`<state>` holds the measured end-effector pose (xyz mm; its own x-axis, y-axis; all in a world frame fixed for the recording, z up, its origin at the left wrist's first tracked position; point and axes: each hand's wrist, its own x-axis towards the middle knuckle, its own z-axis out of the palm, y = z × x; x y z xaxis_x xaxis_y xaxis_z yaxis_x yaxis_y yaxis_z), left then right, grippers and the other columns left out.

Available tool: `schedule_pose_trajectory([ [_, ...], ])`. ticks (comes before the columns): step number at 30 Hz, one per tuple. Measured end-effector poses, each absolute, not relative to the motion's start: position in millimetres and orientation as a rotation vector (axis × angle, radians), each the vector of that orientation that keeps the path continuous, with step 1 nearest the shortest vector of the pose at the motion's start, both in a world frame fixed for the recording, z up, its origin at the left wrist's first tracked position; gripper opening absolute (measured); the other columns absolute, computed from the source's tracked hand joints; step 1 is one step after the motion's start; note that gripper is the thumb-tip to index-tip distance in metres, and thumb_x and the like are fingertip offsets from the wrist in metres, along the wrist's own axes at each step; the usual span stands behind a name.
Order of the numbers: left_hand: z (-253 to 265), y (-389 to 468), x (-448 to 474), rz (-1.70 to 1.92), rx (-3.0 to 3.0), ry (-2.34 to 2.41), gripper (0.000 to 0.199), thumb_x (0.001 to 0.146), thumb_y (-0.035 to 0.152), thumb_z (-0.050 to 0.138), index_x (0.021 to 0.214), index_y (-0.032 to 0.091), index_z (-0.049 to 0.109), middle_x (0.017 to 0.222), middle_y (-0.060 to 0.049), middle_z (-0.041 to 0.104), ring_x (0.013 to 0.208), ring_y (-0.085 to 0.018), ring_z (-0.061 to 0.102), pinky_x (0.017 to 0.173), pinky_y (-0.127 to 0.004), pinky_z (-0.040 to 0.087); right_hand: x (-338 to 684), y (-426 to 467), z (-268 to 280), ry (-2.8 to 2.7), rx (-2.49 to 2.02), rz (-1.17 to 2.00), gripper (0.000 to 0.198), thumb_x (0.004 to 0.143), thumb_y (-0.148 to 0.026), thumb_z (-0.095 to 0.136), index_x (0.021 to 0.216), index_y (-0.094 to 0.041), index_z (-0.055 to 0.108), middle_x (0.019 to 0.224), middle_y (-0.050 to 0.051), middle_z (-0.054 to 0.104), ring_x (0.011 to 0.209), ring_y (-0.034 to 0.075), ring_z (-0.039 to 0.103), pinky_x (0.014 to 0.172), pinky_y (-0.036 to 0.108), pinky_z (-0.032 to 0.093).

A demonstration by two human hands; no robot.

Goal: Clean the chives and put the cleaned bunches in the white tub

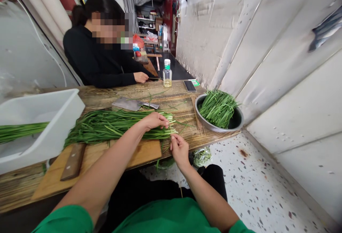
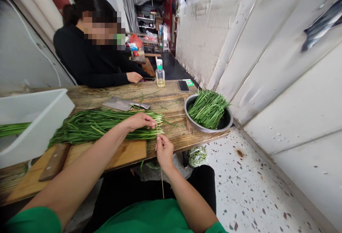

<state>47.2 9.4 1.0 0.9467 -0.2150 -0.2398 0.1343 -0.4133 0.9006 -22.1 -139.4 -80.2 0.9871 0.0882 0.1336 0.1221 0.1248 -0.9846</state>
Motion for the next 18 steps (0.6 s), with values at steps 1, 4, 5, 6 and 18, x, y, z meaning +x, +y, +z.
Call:
schedule_pose_trajectory([
  [1, 0.3, 10.1, 47.6, -0.39, 1.959, -0.063, 0.021, 0.056, 0.029, 0.066, 0.067, 0.011, 0.068, 0.06, -0.004, 0.065, 0.053, -0.01, 0.05, 0.053, -0.021, 0.041, -22.3, -139.5, -80.2, -0.177, -1.45, -0.024, 0.034, 0.08, -0.043, 0.045, 0.089, -0.013, 0.057, 0.044, -0.007, 0.039, 0.038, 0.008, 0.035, 0.04, 0.019, 0.028],
  [4, -2.7, 12.1, 48.5, -0.401, 1.958, -0.066, 0.022, 0.056, 0.029, 0.066, 0.067, 0.011, 0.068, 0.06, -0.004, 0.065, 0.053, -0.01, 0.051, 0.053, -0.021, 0.041, -23.1, -139.3, -79.8, -0.181, -1.455, -0.025, 0.034, 0.08, -0.043, 0.044, 0.089, -0.013, 0.057, 0.044, -0.007, 0.038, 0.039, 0.008, 0.035, 0.04, 0.019, 0.028],
  [5, -3.7, 12.4, 48.6, -0.398, 1.963, -0.069, 0.022, 0.056, 0.03, 0.066, 0.068, 0.011, 0.068, 0.06, -0.004, 0.066, 0.053, -0.01, 0.051, 0.053, -0.021, 0.041, -23.4, -139.1, -79.5, -0.18, -1.456, -0.026, 0.034, 0.081, -0.043, 0.043, 0.089, -0.013, 0.057, 0.043, -0.007, 0.038, 0.039, 0.008, 0.035, 0.04, 0.019, 0.028],
  [6, -4.5, 12.6, 48.6, -0.394, 1.969, -0.075, 0.022, 0.056, 0.03, 0.066, 0.068, 0.011, 0.068, 0.061, -0.004, 0.066, 0.053, -0.01, 0.051, 0.054, -0.022, 0.041, -23.6, -138.7, -79.2, -0.179, -1.456, -0.029, 0.034, 0.081, -0.043, 0.043, 0.089, -0.013, 0.057, 0.043, -0.007, 0.038, 0.039, 0.008, 0.035, 0.04, 0.019, 0.028],
  [18, 13.8, 4.6, 38.3, -0.409, 2.011, -0.035, 0.018, 0.054, 0.027, 0.066, 0.062, 0.01, 0.068, 0.059, -0.005, 0.065, 0.051, -0.01, 0.05, 0.054, -0.022, 0.04, -23.1, -132.4, -78.0, -0.169, -1.504, -0.092, 0.03, 0.082, -0.04, 0.041, 0.082, -0.014, 0.056, 0.045, -0.006, 0.038, 0.04, 0.008, 0.034, 0.041, 0.019, 0.029],
])
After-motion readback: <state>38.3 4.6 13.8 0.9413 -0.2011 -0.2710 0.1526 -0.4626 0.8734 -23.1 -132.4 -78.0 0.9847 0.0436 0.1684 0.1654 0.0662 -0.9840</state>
